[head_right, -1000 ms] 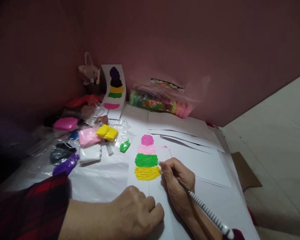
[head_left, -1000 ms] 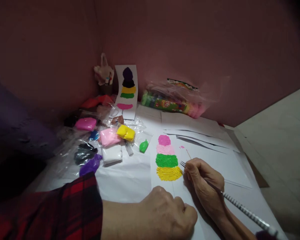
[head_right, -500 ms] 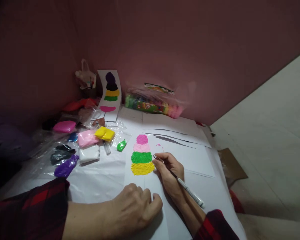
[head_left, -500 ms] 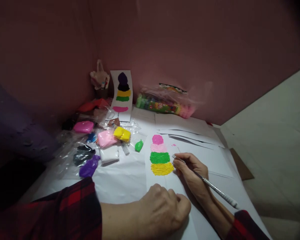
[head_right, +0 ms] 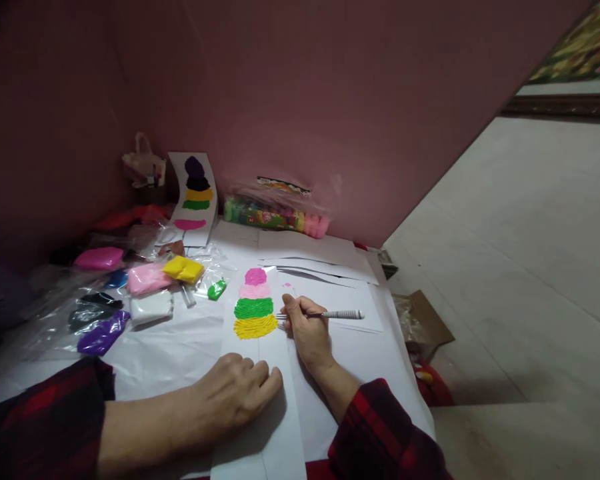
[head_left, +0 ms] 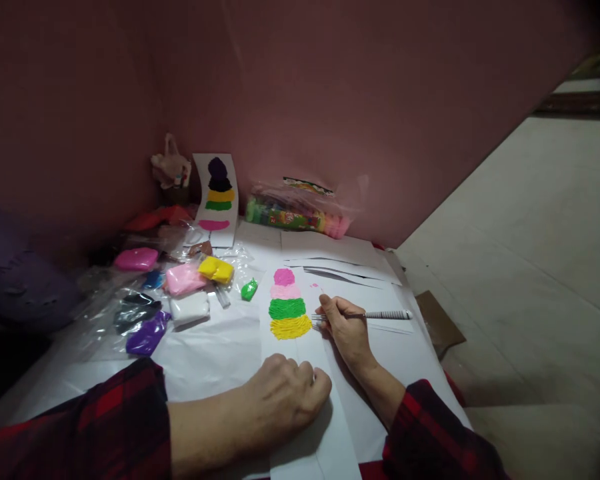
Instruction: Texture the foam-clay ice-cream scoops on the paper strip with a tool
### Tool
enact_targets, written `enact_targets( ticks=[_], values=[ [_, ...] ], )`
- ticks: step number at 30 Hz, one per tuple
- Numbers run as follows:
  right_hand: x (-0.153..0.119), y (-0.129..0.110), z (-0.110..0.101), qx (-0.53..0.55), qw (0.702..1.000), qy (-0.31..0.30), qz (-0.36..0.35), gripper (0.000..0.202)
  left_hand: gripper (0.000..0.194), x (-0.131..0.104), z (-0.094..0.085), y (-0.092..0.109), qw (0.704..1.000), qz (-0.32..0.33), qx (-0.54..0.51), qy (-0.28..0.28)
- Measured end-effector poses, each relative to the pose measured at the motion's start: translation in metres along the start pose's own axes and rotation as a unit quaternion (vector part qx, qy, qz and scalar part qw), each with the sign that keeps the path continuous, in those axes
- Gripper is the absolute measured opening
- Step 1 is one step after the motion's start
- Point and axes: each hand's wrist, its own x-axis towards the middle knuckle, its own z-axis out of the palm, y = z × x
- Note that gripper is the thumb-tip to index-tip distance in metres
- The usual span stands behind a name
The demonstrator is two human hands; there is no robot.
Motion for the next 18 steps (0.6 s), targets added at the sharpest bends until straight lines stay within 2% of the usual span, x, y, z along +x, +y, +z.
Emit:
enact_targets(
  ticks=[8,12,18],
  values=[
    [0.000,0.003,0.001,-0.056,0.998,0.015,-0.023,0.055,0.019,-0.005,0.009,-0.004,1.000,0.002,-0.020,0.011],
    [0.000,0.003,0.002,-0.067,0.997,0.011,-0.045,0.053,0.020,-0.005,0.004,-0.005,0.999,-0.006,-0.032,0.004],
    [0.000,0.000,0.004,-0.080,0.995,0.012,-0.054,0.052,0.015,0.002,-0.006,-0.004,0.999,-0.011,-0.032,-0.037]
  ],
)
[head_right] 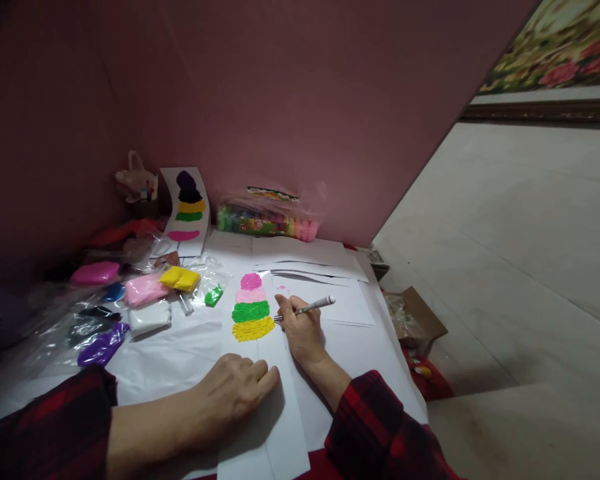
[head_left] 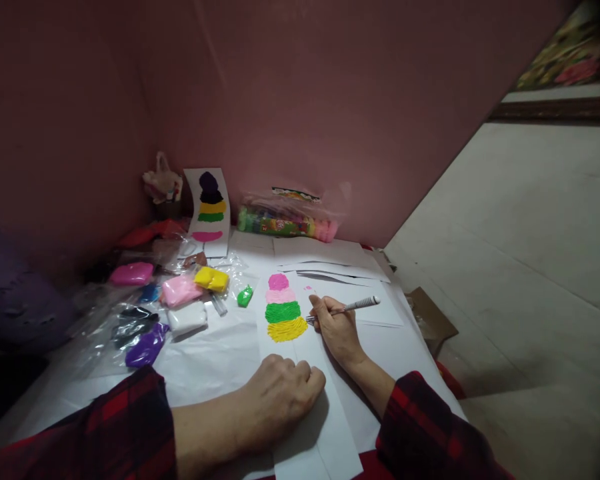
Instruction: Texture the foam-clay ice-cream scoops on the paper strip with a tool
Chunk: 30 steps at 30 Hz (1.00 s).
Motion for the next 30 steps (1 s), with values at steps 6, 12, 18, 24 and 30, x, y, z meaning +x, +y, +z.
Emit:
enact_targets(
  ticks=[6,12,18,24,30],
  values=[
    [0.002,0.005,0.002,-0.007,1.000,0.010,-0.002,0.053,0.010,0.002,0.005,-0.002,1.000,0.003,-0.003,0.024],
    [0.001,0.005,0.005,-0.009,1.000,-0.003,-0.026,0.055,0.011,0.004,0.006,-0.002,1.000,-0.012,-0.021,0.018],
    [0.001,0.006,0.005,-0.008,0.999,0.009,-0.034,0.054,0.014,0.006,-0.005,-0.002,0.999,-0.029,-0.034,-0.018],
    [0.003,0.007,0.005,-0.009,0.999,0.019,-0.025,0.054,0.016,0.005,0.001,-0.002,0.999,-0.033,-0.028,-0.004],
    [0.002,0.008,0.005,-0.015,0.999,0.008,-0.028,0.054,0.016,0.007,0.004,-0.003,0.999,-0.040,-0.016,0.007]
  ],
)
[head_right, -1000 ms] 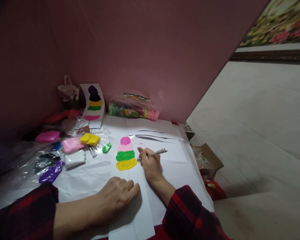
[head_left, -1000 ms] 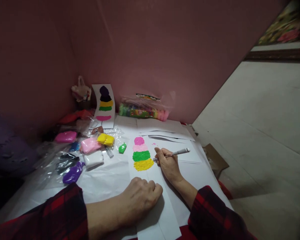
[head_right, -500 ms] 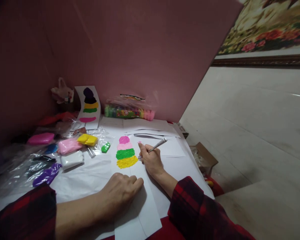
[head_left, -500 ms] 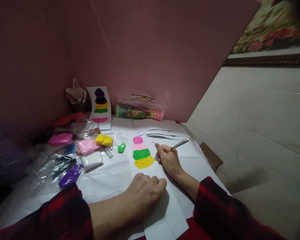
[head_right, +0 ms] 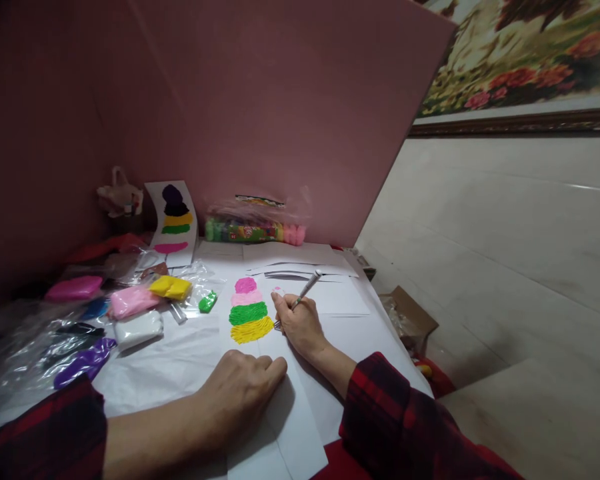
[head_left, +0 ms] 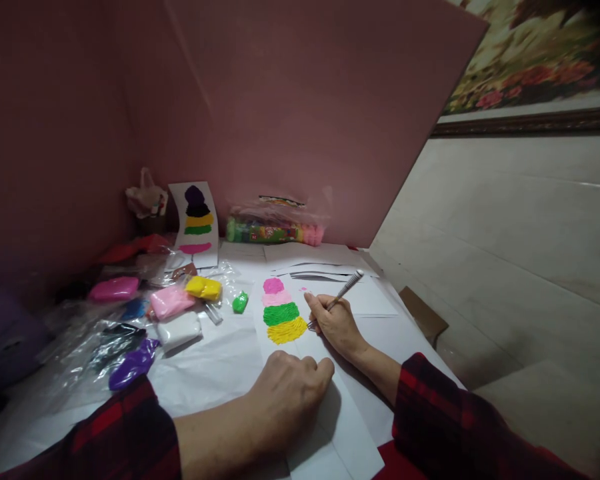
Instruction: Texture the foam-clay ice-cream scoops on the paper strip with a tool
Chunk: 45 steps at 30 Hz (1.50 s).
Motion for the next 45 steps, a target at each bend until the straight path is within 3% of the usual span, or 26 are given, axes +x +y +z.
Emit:
enact_targets(
  ticks=[17,31,45],
  values=[
    [0.0004,-0.0005,0.0004,-0.016,1.000,-0.009,-0.007,0.051,0.021,0.0014,-0.0046,0.0019,0.999,-0.014,-0.012,-0.029],
    [-0.0001,-0.0009,-0.0003,-0.031,0.999,-0.010,-0.011,0.051,0.019,-0.0004,0.0041,0.0003,0.999,-0.011,0.001,0.032],
    [0.0009,0.0010,-0.0007,0.002,1.000,-0.003,0.008,0.054,0.016,0.0012,0.0006,0.0015,1.000,-0.014,0.001,-0.003]
  ],
)
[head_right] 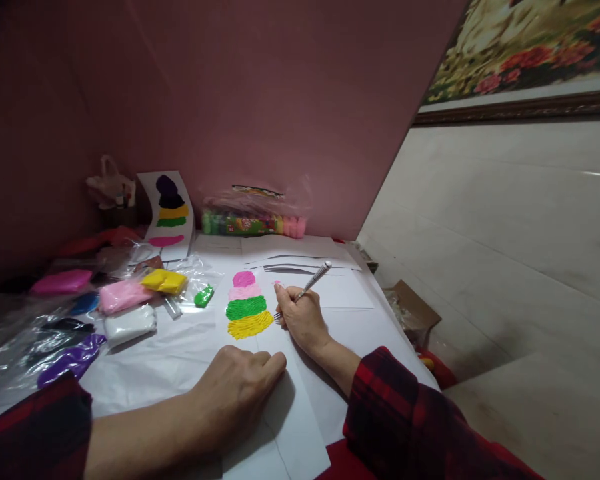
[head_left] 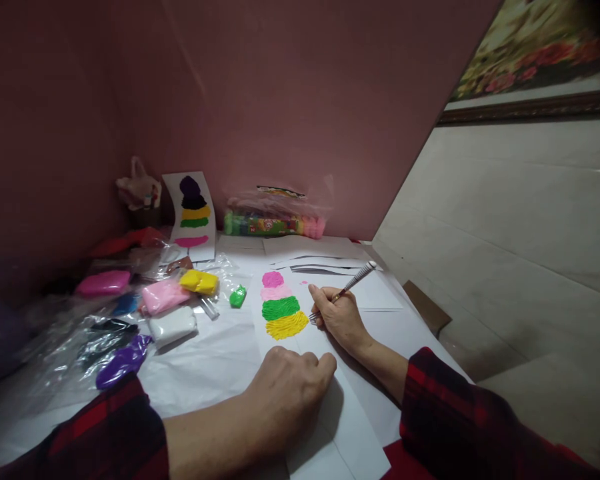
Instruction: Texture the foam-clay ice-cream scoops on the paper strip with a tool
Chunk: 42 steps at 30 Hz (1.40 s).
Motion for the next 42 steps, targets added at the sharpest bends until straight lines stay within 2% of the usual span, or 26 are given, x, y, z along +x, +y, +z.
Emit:
enact_targets(
  ticks=[5,15,26,30,37,42],
  values=[
    [0.0004,0.0016,0.0000,-0.003,1.000,-0.016,-0.006,0.054,0.018,-0.0003,-0.0024,-0.0003,1.000,0.001,-0.007,-0.004],
    [-0.0007,-0.0021,0.0011,-0.028,1.000,-0.005,-0.013,0.053,0.016,0.0001,0.0051,-0.0017,0.999,0.014,0.001,0.049],
    [-0.0006,0.0006,0.0019,-0.026,1.000,-0.010,-0.014,0.052,0.017,0.0005,0.0019,-0.0013,1.000,0.009,0.003,0.024],
    [0.0002,-0.0011,0.0006,-0.024,1.000,0.004,-0.013,0.055,0.015,0.0006,-0.0007,-0.0004,1.000,0.008,0.005,0.021],
    [0.0019,0.0046,0.0010,-0.016,1.000,-0.016,-0.015,0.054,0.017,-0.0007,0.0045,-0.0009,0.999,0.006,0.002,0.034],
    [0.0013,0.0033,0.0008,-0.019,1.000,-0.005,-0.017,0.053,0.016,-0.0007,0.0028,0.0002,1.000,0.002,-0.002,0.028]
  ],
)
